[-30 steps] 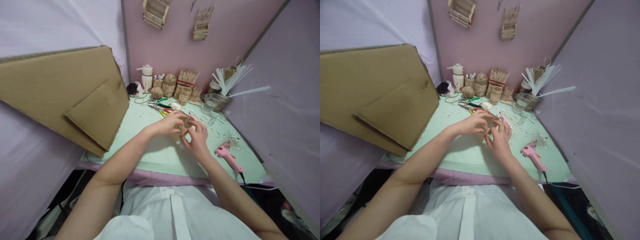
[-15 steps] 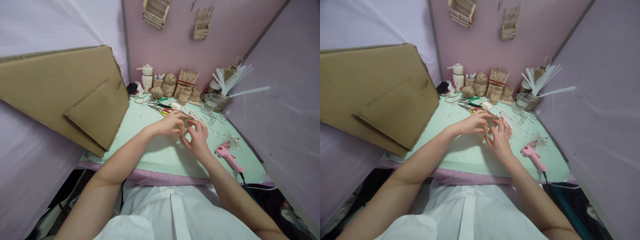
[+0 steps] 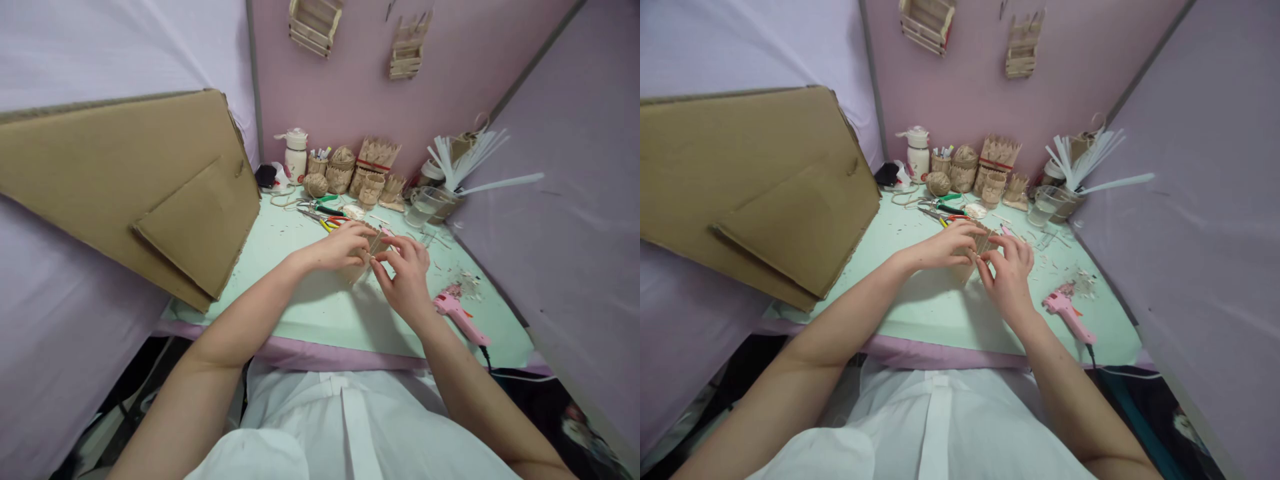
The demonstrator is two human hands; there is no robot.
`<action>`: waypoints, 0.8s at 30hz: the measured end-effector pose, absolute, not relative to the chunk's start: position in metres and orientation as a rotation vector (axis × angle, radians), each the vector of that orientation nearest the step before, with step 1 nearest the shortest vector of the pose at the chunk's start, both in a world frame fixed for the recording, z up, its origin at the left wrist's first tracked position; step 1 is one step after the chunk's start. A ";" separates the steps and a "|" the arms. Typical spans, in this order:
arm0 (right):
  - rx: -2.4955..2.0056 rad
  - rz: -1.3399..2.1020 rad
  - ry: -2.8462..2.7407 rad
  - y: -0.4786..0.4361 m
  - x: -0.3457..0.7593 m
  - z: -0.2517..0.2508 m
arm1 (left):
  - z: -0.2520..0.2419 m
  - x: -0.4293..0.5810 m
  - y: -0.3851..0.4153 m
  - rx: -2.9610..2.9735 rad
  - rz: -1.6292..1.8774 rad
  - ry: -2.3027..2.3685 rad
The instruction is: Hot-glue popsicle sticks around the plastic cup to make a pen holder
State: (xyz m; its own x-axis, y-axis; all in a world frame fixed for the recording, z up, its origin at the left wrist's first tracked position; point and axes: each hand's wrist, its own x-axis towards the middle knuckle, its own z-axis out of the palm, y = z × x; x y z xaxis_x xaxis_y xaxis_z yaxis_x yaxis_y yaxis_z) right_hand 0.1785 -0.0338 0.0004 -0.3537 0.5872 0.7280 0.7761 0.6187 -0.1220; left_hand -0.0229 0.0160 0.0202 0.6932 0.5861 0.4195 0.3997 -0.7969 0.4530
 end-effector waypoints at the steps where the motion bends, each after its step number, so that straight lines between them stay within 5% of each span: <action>1: -1.067 -0.310 -2.074 -0.034 0.178 0.000 | 0.021 -0.023 0.016 2.581 0.801 0.777; 17: -1.054 -0.140 -1.946 -0.044 0.178 -0.010 | 0.025 -0.033 0.008 2.447 0.926 0.798; 24: -1.238 0.440 -1.865 -0.034 0.185 -0.054 | -0.003 -0.059 0.034 2.015 0.848 0.880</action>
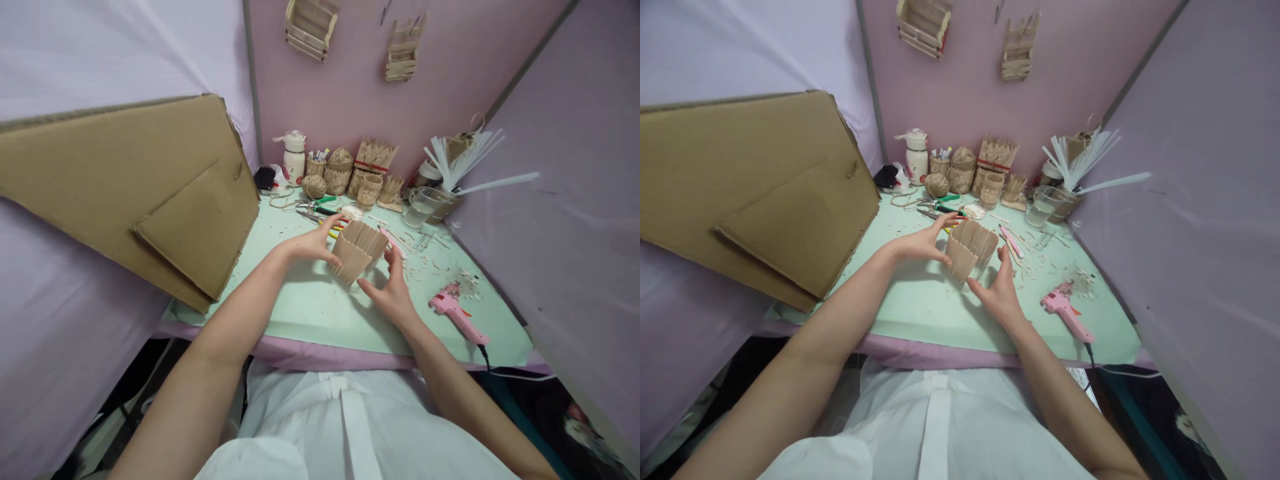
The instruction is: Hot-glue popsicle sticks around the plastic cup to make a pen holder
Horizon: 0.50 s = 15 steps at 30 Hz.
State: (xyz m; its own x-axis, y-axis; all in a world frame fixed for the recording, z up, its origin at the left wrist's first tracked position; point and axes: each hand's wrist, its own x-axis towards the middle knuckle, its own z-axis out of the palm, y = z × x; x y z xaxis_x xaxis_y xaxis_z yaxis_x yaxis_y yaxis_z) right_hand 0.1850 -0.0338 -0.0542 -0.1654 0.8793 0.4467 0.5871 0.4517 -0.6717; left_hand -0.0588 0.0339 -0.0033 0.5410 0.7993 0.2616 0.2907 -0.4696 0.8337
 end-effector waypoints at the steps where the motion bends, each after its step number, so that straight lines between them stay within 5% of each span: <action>1: -1.261 0.536 -1.850 -0.031 0.184 -0.058 | -0.010 -0.058 0.038 1.967 0.808 0.885; 15: -0.997 1.059 -1.484 -0.002 0.177 -0.050 | -0.018 -0.019 0.027 1.530 1.013 0.873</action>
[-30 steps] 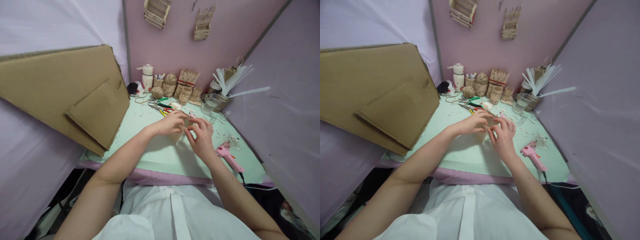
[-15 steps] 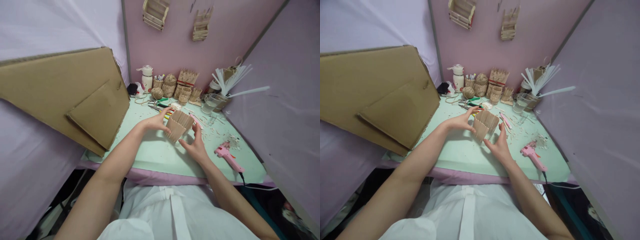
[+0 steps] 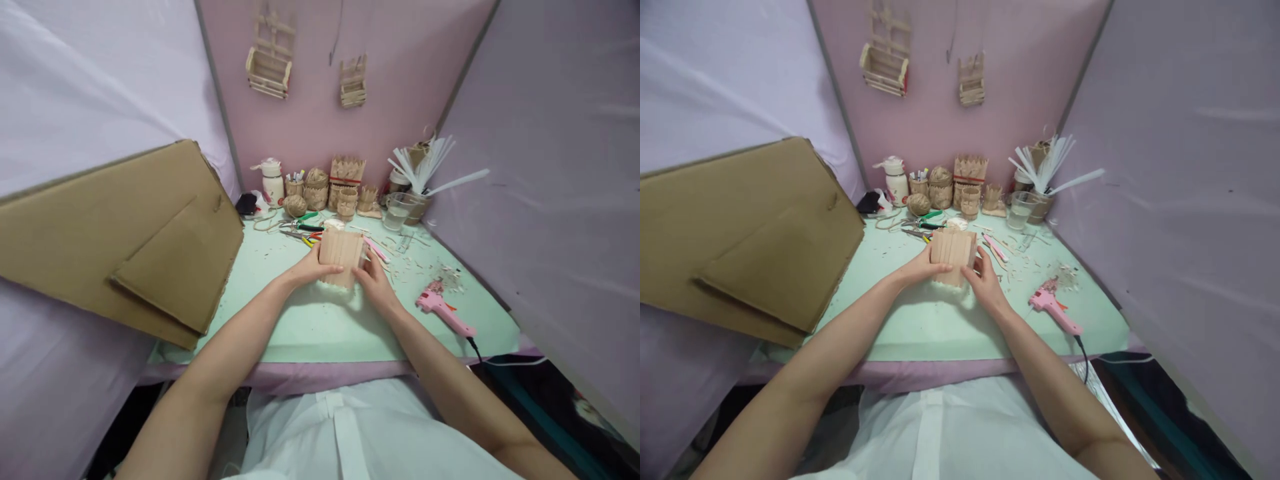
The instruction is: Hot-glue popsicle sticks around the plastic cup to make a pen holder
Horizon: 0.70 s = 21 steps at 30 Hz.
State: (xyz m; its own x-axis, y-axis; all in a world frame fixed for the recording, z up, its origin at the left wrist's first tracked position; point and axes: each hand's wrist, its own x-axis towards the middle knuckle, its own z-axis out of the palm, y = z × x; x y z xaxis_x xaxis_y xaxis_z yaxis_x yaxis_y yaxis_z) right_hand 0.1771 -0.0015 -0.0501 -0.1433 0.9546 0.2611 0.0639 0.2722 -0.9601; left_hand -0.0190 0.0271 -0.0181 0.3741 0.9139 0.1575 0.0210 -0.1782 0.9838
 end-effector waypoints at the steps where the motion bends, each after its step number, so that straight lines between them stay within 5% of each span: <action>1: -0.990 1.041 -1.494 0.000 0.177 -0.048 | -0.018 -0.016 0.026 1.498 1.038 0.897; 21: -0.941 1.157 -1.602 0.004 0.185 -0.050 | -0.020 -0.015 0.025 1.346 1.030 1.073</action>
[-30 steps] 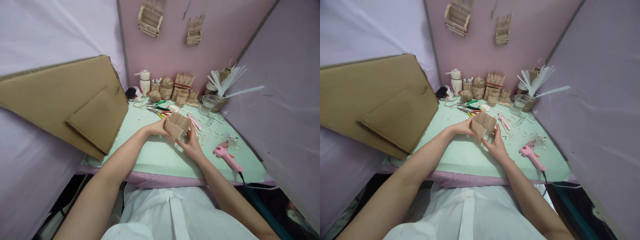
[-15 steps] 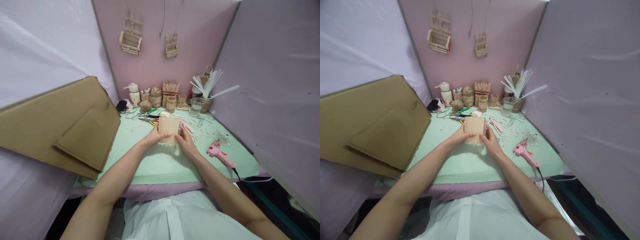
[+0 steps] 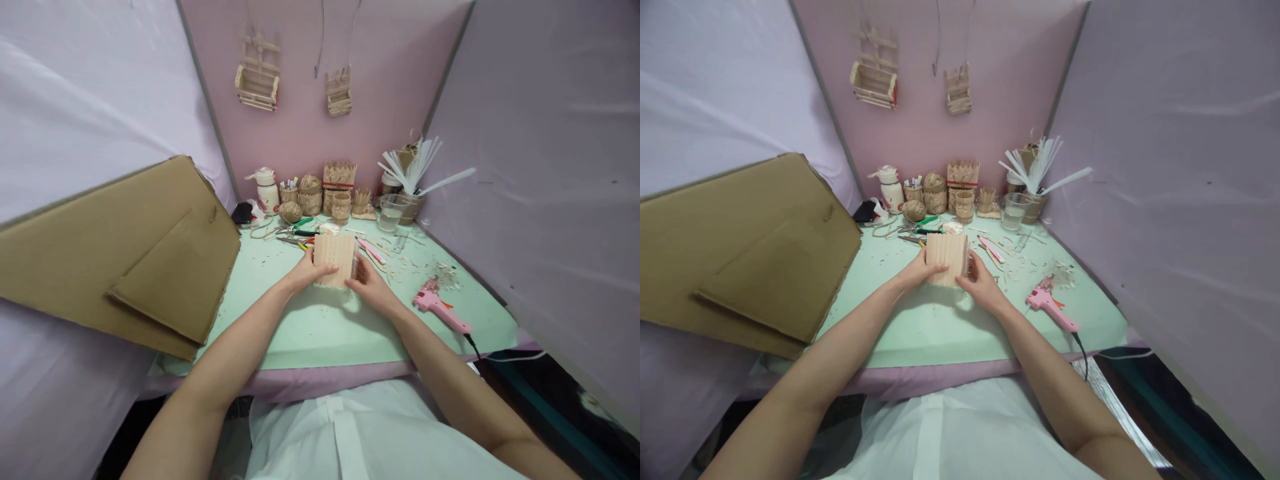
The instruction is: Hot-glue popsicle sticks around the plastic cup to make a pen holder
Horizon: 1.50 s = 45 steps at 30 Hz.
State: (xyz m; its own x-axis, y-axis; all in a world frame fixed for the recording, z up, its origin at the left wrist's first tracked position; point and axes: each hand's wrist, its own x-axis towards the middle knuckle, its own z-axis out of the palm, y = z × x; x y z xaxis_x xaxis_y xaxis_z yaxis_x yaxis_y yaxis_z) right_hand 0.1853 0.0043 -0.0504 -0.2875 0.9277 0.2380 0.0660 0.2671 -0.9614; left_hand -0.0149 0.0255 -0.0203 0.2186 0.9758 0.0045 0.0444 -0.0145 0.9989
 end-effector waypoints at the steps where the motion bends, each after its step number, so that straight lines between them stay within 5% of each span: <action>1: -0.938 1.154 -1.628 0.004 0.187 -0.051 | -0.020 -0.016 0.026 1.368 1.022 1.062; 15: -0.884 -0.025 -1.998 -0.038 0.202 -0.018 | -0.028 -0.036 0.029 1.868 0.851 0.871; 24: -0.868 -0.256 -2.009 -0.036 0.196 -0.018 | -0.030 -0.036 0.031 1.887 0.874 0.798; 31: -0.836 -0.232 -2.024 -0.035 0.198 -0.018 | -0.035 -0.036 0.034 1.857 0.881 0.759; 45: -1.247 0.500 -1.984 -0.020 0.181 -0.055 | -0.034 -0.038 0.036 1.795 0.875 0.863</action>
State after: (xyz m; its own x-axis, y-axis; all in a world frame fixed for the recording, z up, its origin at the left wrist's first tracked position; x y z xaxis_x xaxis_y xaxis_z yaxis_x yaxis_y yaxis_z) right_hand 0.1812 -0.0205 -0.0545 -0.2650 0.8889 0.3736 0.6059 0.4549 -0.6527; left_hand -0.0383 0.0358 -0.0341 0.4993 0.8445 0.1936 0.1827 -0.3210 0.9293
